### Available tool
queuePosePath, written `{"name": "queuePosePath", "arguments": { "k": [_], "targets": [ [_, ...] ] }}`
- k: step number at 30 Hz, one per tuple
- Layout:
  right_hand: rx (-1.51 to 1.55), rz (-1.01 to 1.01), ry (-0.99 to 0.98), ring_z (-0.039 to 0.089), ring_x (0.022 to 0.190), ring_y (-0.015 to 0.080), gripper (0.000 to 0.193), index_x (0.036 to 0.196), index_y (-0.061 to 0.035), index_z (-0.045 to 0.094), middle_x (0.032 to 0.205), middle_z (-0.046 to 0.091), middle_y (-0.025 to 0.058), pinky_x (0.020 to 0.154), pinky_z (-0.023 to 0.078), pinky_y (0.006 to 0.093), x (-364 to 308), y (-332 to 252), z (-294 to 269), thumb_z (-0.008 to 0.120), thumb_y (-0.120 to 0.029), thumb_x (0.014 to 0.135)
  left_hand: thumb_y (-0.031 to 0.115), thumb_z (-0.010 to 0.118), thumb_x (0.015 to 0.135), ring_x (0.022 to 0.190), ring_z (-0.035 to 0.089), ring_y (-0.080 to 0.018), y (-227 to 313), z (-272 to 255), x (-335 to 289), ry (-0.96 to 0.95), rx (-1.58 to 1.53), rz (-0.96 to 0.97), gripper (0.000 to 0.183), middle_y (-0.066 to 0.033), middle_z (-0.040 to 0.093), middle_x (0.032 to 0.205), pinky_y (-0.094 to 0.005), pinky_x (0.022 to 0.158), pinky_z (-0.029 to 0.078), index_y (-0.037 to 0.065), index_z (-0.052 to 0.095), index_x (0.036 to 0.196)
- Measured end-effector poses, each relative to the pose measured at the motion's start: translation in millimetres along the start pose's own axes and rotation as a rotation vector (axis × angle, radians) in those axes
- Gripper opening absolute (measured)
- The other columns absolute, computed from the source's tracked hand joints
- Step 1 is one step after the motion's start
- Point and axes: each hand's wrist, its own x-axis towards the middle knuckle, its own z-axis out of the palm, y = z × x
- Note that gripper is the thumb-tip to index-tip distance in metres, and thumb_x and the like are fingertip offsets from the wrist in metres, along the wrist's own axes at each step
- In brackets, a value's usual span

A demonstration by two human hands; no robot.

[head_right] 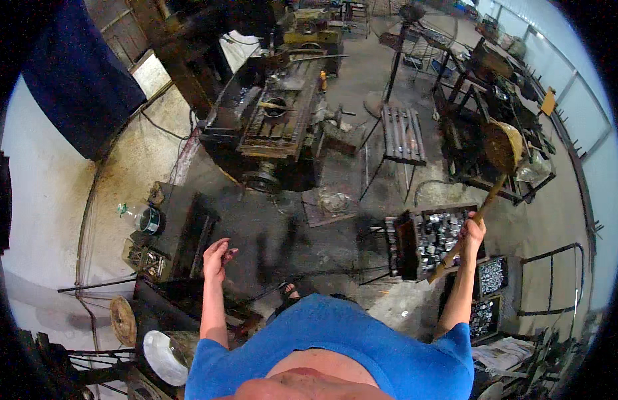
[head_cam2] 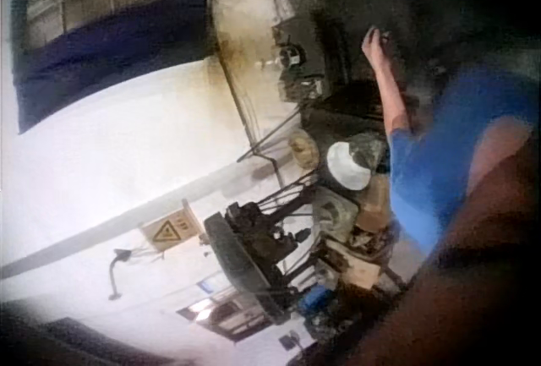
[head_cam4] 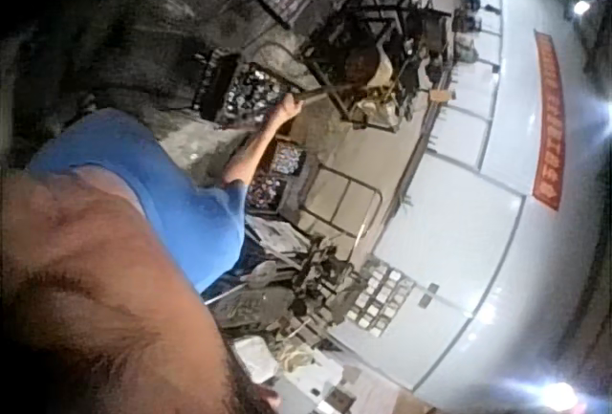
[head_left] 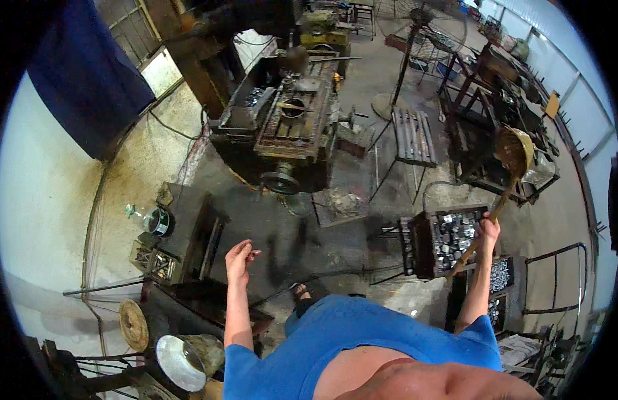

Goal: The person uses a wooden-handled basket to scoop small metal parts out of a bin and dip them into a container of liquid, then shakes the basket over the container before moving to another area.

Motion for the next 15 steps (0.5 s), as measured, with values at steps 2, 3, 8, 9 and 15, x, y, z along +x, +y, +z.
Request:
{"name": "queuePosePath", "arguments": {
  "k": [2,3,8,9,15],
  "targets": [
    [0.07,0.124,-0.124,0.032,0.042,0.0039,0.013,0.091,-0.0075,0.049,0.057,0.037,-0.004,0.035,0.027,0.0192,-10,10,58,0.047,-0.008,0.078,-0.001,0.054,0.081,0.059,0.054,-0.0131,8,-26,22,0.025,-0.094,0.024,0.026,-0.0053,0.054,0.066,-0.0302,0.063,0.051,-0.008,0.052,0.106],
    [0.088,0.205,-0.128,0.031,0.042,0.0046,0.012,0.09,-0.0069,0.048,0.058,0.037,-0.0037,0.035,0.024,0.0195,-13,19,82,0.045,-0.01,0.079,-0.001,0.054,0.081,0.058,0.053,-0.0126,12,-39,33,0.034,-0.142,0.035,0.027,-0.005,0.054,0.066,-0.0302,0.064,0.051,-0.008,0.052,0.107],
    [0.334,0.421,-0.265,0.028,0.041,0.0059,0.009,0.08,-0.007,0.046,0.057,0.035,-0.0036,0.036,0.021,0.0217,-13,74,180,0.044,-0.016,0.082,-0.001,0.055,0.077,0.081,0.062,-0.0175,28,-88,88,0.044,-0.062,0.081,0.038,-0.0153,0.062,0.093,-0.0262,0.069,0.05,-0.002,0.049,0.114],
    [0.27,0.431,-0.223,0.028,0.04,0.0058,0.011,0.076,-0.0076,0.046,0.055,0.034,-0.004,0.035,0.021,0.022,-15,84,198,0.045,-0.016,0.082,0.0,0.056,0.076,0.081,0.062,-0.0183,33,-92,97,0.009,-0.115,0.085,0.039,-0.0153,0.062,0.092,-0.027,0.07,0.05,-0.002,0.049,0.114],
    [-0.047,0.44,-0.088,0.026,0.036,0.0091,0.021,0.057,-0.0132,0.035,0.048,0.029,-0.0026,0.034,0.02,0.0243,30,141,255,0.046,-0.017,0.076,0.002,0.057,0.073,0.083,0.062,-0.0218,47,-102,150,-0.087,-0.112,-0.002,0.042,-0.0145,0.063,0.09,-0.0315,0.077,0.049,-0.002,0.049,0.114]
  ]
}}
